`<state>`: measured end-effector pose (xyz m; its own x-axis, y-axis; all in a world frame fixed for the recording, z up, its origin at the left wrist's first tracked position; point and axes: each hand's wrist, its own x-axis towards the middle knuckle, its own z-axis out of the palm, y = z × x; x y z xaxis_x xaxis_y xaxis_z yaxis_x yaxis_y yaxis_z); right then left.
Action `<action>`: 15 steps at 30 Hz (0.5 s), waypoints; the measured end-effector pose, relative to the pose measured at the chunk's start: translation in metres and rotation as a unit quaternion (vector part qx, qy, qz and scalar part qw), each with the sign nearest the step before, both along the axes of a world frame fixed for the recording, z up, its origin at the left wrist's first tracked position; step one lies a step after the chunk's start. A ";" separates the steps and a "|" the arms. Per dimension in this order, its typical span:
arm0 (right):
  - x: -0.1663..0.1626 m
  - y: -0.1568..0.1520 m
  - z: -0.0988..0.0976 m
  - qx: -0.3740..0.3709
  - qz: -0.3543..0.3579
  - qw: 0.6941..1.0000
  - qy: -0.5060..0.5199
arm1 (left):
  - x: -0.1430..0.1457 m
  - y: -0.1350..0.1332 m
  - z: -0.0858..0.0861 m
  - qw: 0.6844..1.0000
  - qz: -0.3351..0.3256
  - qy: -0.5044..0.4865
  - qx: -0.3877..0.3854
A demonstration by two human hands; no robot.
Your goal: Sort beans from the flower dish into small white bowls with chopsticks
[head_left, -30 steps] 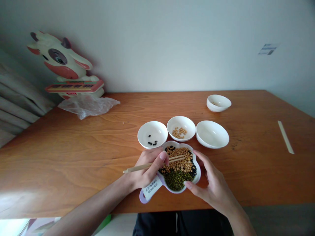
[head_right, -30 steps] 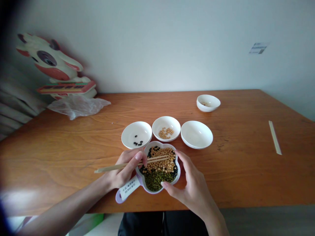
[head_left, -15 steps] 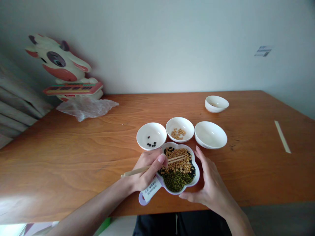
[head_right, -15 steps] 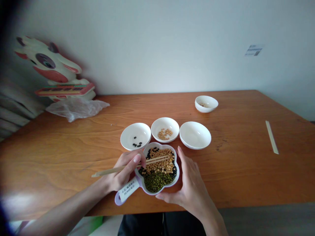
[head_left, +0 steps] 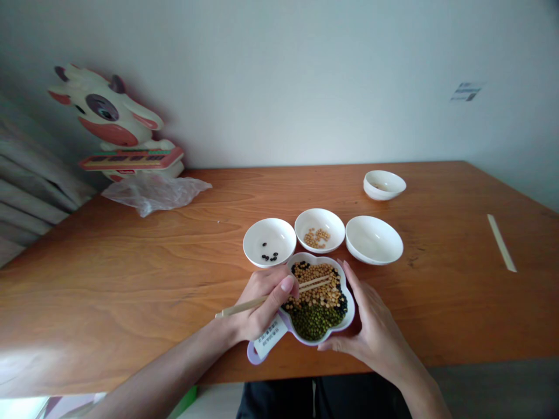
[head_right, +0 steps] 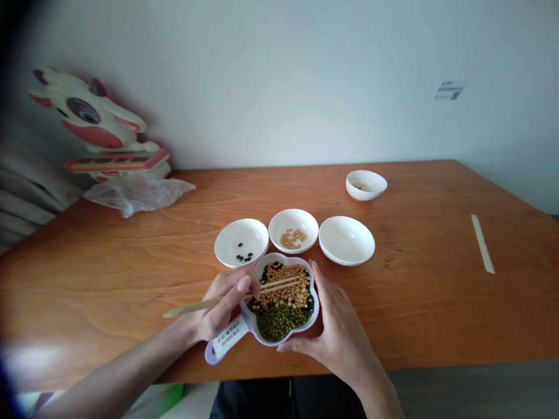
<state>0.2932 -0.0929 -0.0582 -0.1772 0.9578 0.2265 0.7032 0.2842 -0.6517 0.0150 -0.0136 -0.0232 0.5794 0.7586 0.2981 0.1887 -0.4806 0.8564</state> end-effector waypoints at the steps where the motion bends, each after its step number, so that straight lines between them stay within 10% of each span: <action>1: 0.000 0.000 0.000 0.000 0.000 1.000 0.002 | 0.000 0.000 0.000 1.000 -0.001 -0.001 -0.002; 15: 0.001 0.000 -0.002 0.005 0.012 1.000 -0.006 | 0.000 0.002 0.002 1.000 -0.010 0.015 0.025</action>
